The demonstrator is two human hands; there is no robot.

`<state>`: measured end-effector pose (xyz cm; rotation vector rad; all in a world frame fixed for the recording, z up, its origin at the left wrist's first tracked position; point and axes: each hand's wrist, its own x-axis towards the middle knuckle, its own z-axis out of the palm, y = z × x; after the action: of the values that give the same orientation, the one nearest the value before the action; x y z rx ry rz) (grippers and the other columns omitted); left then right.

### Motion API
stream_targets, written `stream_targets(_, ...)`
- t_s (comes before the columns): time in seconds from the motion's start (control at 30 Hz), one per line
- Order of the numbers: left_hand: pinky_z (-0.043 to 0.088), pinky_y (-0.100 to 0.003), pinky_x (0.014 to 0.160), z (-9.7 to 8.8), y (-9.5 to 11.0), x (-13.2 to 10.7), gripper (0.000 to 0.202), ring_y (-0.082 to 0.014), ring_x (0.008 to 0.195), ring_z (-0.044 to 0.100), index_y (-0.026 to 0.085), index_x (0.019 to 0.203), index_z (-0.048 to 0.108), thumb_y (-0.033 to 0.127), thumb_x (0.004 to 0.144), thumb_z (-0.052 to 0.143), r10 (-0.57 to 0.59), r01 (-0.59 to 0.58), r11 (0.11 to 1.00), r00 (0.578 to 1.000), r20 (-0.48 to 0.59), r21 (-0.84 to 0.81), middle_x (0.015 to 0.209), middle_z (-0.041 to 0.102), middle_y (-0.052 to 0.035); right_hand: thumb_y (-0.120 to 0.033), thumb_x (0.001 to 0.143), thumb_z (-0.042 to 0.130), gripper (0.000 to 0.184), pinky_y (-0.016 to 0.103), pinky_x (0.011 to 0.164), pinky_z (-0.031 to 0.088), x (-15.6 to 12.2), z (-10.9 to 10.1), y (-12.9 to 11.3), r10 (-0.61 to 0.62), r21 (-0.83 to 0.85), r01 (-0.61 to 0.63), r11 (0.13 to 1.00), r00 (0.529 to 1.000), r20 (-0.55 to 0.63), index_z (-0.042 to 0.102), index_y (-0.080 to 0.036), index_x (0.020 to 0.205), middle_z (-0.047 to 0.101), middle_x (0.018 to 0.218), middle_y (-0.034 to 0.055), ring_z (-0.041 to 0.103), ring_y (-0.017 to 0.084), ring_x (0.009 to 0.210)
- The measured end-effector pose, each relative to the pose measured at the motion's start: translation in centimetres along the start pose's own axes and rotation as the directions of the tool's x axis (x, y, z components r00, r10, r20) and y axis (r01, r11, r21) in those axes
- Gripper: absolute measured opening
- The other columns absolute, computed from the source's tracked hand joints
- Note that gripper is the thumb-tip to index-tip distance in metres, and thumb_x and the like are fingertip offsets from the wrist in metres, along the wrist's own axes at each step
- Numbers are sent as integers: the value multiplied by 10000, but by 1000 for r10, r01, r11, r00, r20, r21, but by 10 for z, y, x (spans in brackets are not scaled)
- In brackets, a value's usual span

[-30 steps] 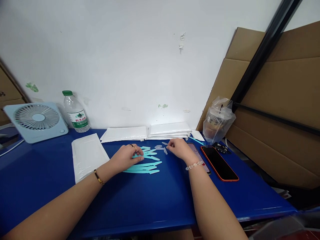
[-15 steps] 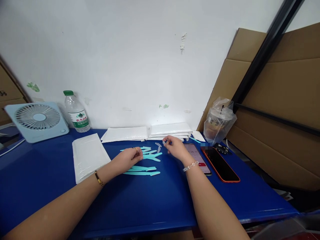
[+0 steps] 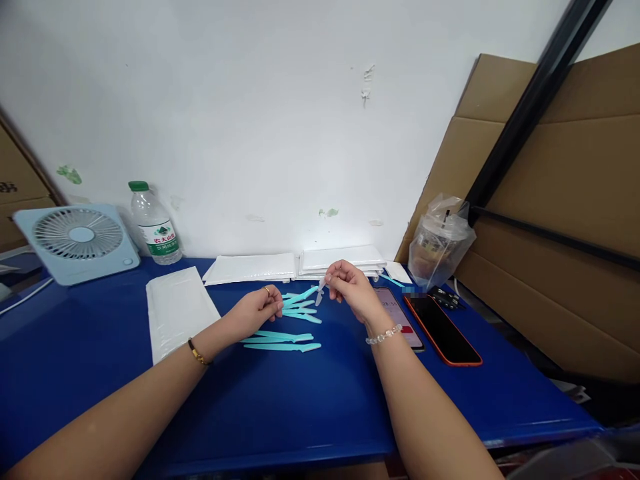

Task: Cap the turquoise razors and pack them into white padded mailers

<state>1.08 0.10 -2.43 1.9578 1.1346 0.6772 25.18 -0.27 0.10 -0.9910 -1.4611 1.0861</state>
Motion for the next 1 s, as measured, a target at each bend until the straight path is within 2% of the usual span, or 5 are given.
stream_targets(0.33,392,-260,599,-4,0,0,196,-153,675,570,208,822,523,372,852,421,21,1,966,996,-83,258,752,628,4,-400,789,583,233,209,454,370,3,3,10,57,-237,-34,971,994,93,623,-174,832,602,605,-6,531,101,495)
stream_targets(0.43,378,-284,649,-8,1,-1,155,-180,763,573,213,788,578,315,822,466,33,25,872,993,-110,489,830,627,-12,-293,811,536,176,248,552,426,6,-8,21,-62,-544,46,838,998,-12,664,-186,868,647,752,30,547,122,577)
stream_targets(0.57,379,-312,747,-10,7,-5,191,-215,916,558,248,933,612,326,766,561,92,-19,824,991,-100,567,985,610,-21,-120,749,541,250,265,693,437,8,-10,34,-139,-764,239,599,971,194,686,-215,929,622,925,45,557,138,724)
stream_targets(0.83,361,-246,641,-2,11,-13,141,-154,774,569,253,826,654,361,745,611,141,-239,845,963,231,479,822,639,19,-62,669,548,133,232,635,385,8,5,38,-54,-899,249,360,968,247,616,-152,742,573,752,43,514,137,670)
stream_targets(1.0,358,-239,604,0,10,-13,120,-144,722,563,225,790,629,327,768,570,129,-202,868,974,188,454,802,639,10,-31,645,521,321,225,605,401,7,5,36,-66,-821,186,540,982,179,632,-175,910,569,721,9,527,119,631)
